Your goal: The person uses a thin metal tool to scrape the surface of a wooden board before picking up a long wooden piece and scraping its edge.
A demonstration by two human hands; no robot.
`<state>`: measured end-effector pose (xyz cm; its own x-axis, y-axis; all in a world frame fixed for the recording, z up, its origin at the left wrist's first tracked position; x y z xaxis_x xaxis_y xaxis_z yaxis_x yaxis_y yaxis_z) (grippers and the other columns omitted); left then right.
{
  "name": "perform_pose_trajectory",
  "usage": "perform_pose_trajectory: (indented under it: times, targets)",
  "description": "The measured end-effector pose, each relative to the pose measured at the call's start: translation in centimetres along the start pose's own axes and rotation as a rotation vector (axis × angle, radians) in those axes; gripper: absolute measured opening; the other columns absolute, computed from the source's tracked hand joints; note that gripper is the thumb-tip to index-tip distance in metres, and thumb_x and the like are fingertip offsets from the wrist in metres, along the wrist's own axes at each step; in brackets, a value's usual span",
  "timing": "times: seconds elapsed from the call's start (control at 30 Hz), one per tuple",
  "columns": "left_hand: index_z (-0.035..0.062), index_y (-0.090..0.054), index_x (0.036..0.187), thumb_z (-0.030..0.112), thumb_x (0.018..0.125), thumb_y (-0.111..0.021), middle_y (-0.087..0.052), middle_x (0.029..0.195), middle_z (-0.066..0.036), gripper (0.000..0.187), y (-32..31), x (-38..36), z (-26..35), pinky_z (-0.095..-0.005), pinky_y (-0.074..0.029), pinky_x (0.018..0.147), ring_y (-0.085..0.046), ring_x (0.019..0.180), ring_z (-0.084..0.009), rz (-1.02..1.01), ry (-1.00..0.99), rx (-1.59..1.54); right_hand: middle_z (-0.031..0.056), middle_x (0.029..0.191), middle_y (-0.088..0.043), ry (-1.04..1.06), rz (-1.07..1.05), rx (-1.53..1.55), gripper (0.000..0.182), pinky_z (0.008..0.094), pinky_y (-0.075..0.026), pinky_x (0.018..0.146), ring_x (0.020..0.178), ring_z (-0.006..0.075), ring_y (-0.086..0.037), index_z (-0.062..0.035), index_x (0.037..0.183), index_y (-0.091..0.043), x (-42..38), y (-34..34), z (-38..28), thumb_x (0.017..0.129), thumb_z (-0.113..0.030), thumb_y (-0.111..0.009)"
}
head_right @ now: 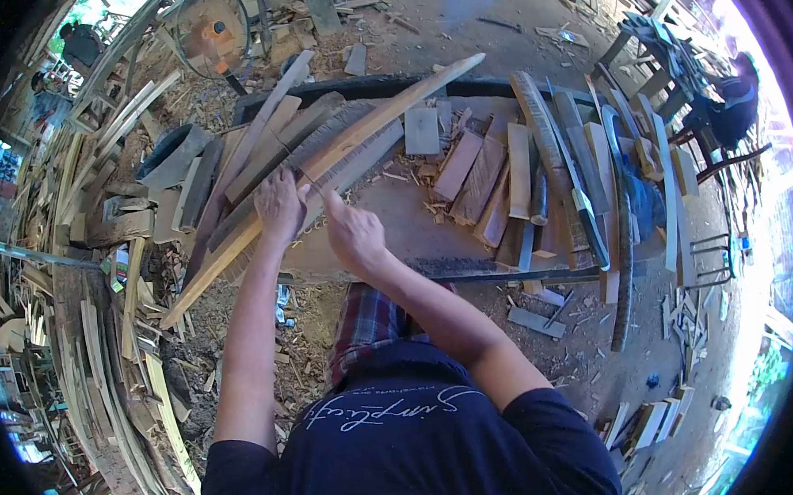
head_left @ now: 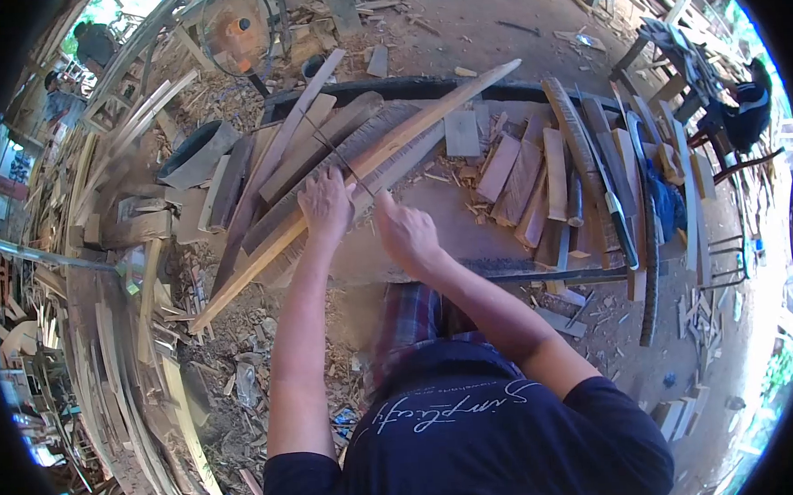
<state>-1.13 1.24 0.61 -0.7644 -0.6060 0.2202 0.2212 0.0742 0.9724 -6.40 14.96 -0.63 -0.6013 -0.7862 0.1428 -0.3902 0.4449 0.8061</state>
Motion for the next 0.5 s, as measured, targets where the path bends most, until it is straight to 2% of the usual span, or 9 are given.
perform_pose_trajectory:
  times: [0.03,0.13,0.2,0.27,0.33,0.4,0.5]
  targets:
    - [0.0024,-0.055,0.114,0.029,0.09,-0.06,-0.059,0.117,-0.016,0.037,0.0,0.1,-0.1,-0.0546,-0.043,0.089,-0.053,0.114,-0.0352,-0.007,0.005,-0.006,0.0197,0.067,-0.063,0.006,0.014,0.007,0.015,0.0509,-0.049,0.061,0.069,0.0397,-0.065,-0.0064,0.103,-0.04,0.8,0.1,-0.4,0.09,-0.01,-0.046]
    - [0.0025,-0.055,0.112,0.03,0.09,-0.06,-0.06,0.116,-0.015,0.035,0.1,0.2,-0.2,-0.0522,-0.044,0.088,-0.055,0.111,-0.0352,-0.018,0.009,0.011,0.0202,0.067,-0.063,0.005,-0.01,0.015,0.014,0.0499,-0.05,0.06,0.069,0.0387,-0.066,-0.0062,0.102,-0.041,0.5,0.4,-0.2,0.09,-0.01,-0.046]
    - [-0.0002,-0.053,0.115,0.031,0.089,-0.06,-0.06,0.114,-0.02,0.041,-0.1,0.3,-0.4,-0.0532,-0.042,0.091,-0.055,0.109,-0.0394,0.004,-0.001,-0.037,0.0202,0.067,-0.063,-0.033,-0.053,-0.014,0.013,0.0494,-0.05,0.06,0.069,0.0382,-0.066,-0.0058,0.101,-0.041,-2.6,0.9,0.4,0.09,-0.01,-0.046]
    - [0.0,-0.054,0.113,0.031,0.089,-0.06,-0.06,0.113,-0.02,0.04,0.2,0.3,-0.4,-0.053,-0.043,0.09,-0.055,0.108,-0.0392,0.004,-0.018,-0.045,0.0201,0.067,-0.063,-0.07,-0.107,-0.046,0.013,0.049,-0.051,0.06,0.068,0.0377,-0.066,-0.0054,0.101,-0.041,-3.6,1.4,0.5,0.089,-0.01,-0.047]
    - [0.0003,-0.054,0.11,0.031,0.089,-0.06,-0.06,0.112,-0.02,0.038,0.0,0.0,-0.3,-0.0528,-0.043,0.088,-0.056,0.106,-0.0391,-0.003,-0.042,-0.044,0.0206,0.067,-0.063,-0.044,-0.03,-0.035,0.014,0.0488,-0.051,0.059,0.067,0.0375,-0.066,-0.0048,0.101,-0.041,-2.8,1.8,0.0,0.09,-0.011,-0.048]
    - [0.004,-0.055,0.106,0.03,0.088,-0.061,-0.063,0.104,-0.014,0.032,0.2,0.3,-0.3,-0.048,-0.045,0.085,-0.057,0.106,-0.0329,0.033,-0.046,-0.007,0.0208,0.066,-0.063,-0.037,-0.041,-0.041,0.015,0.0486,-0.051,0.059,0.067,0.0377,-0.066,-0.0049,0.101,-0.041,0.1,0.7,-0.2,0.09,-0.012,-0.048]
    - [0.0045,-0.055,0.104,0.029,0.088,-0.061,-0.063,0.104,-0.014,0.03,0.4,0.7,-0.3,-0.0471,-0.046,0.085,-0.057,0.106,-0.032,0.023,-0.028,0.019,0.0213,0.066,-0.063,-0.013,-0.019,-0.03,0.015,0.0484,-0.051,0.06,0.067,0.038,-0.066,-0.0049,0.102,-0.041,0.4,0.4,0.2,0.09,-0.012,-0.048]
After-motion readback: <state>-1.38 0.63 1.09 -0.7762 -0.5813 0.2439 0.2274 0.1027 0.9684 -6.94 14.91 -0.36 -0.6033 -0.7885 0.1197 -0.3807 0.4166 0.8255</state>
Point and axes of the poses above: each hand's wrist, its own x-axis towards the middle knuckle, its own y-axis out of the back of the hand, z = x × y, the point moved 3 cm from there along x, towards the middle knuckle
